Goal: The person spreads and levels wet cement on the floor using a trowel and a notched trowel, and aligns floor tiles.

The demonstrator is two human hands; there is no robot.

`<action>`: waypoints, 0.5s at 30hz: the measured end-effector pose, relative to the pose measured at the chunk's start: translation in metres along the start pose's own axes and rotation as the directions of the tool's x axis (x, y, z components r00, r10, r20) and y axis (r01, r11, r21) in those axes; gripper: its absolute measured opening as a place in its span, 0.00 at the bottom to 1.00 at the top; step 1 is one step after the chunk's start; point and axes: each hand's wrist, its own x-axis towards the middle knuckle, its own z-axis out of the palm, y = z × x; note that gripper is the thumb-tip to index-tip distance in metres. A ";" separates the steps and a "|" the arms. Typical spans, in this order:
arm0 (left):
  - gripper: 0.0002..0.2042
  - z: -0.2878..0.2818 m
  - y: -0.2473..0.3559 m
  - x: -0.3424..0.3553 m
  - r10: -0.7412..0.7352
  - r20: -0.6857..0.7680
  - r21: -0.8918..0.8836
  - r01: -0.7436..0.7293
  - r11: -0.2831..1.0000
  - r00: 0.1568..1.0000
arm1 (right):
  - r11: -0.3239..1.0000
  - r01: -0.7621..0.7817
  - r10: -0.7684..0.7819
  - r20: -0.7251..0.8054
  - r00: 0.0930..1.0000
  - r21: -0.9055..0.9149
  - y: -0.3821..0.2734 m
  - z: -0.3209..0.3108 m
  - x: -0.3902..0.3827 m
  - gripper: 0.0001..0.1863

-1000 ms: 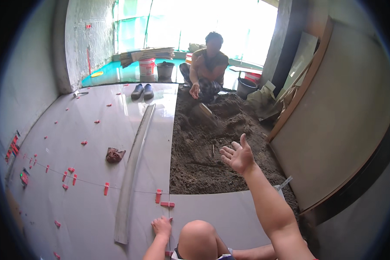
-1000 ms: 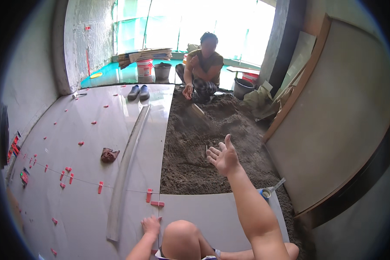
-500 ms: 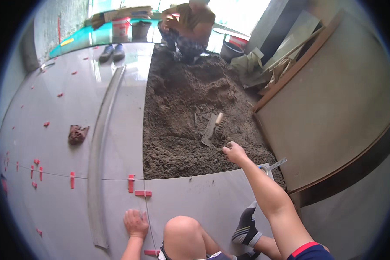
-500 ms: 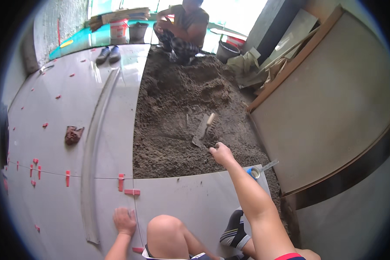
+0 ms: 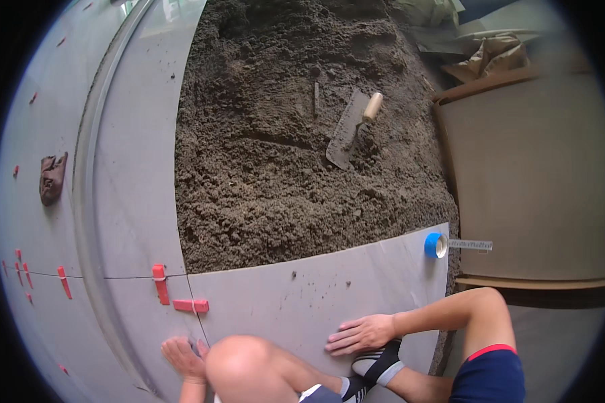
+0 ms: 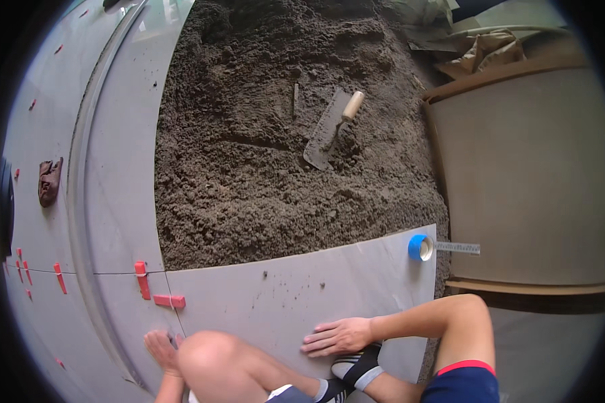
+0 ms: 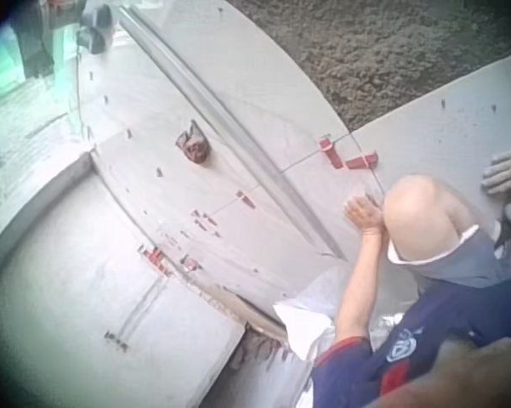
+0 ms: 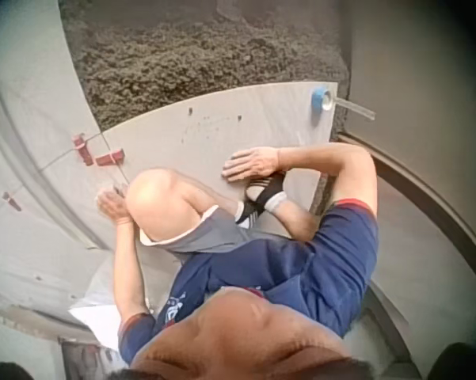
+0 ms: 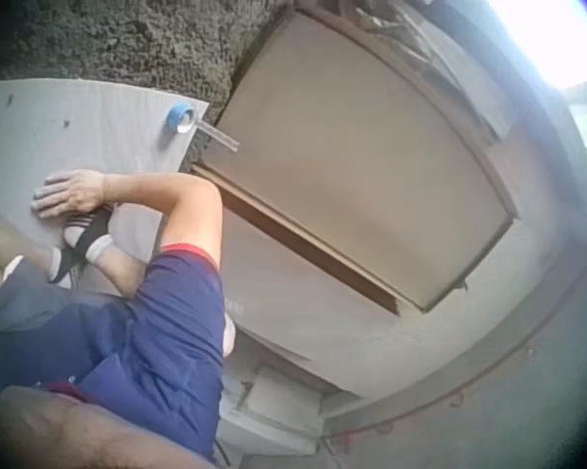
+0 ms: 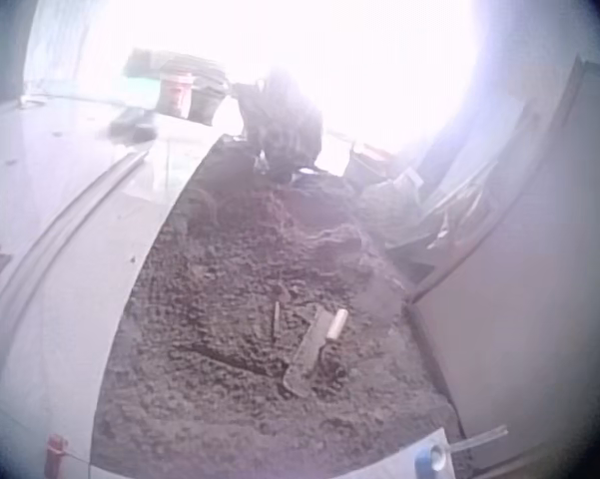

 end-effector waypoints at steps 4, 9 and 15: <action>0.26 0.059 -0.072 -0.097 -0.030 0.092 0.238 0.007 0.971 0.995 | 0.994 -0.020 -0.005 -0.240 0.971 -0.103 0.095 -0.079 0.058 0.33; 0.26 0.020 -0.046 -0.067 -0.176 0.562 0.098 0.147 0.984 0.808 | 0.764 -0.643 0.386 -0.835 0.392 0.052 0.233 -0.270 0.028 0.23; 0.20 0.022 -0.020 -0.052 -0.015 0.068 0.191 0.002 0.982 0.998 | 0.112 -0.904 0.851 -0.430 0.301 -0.412 0.331 -0.301 -0.133 0.24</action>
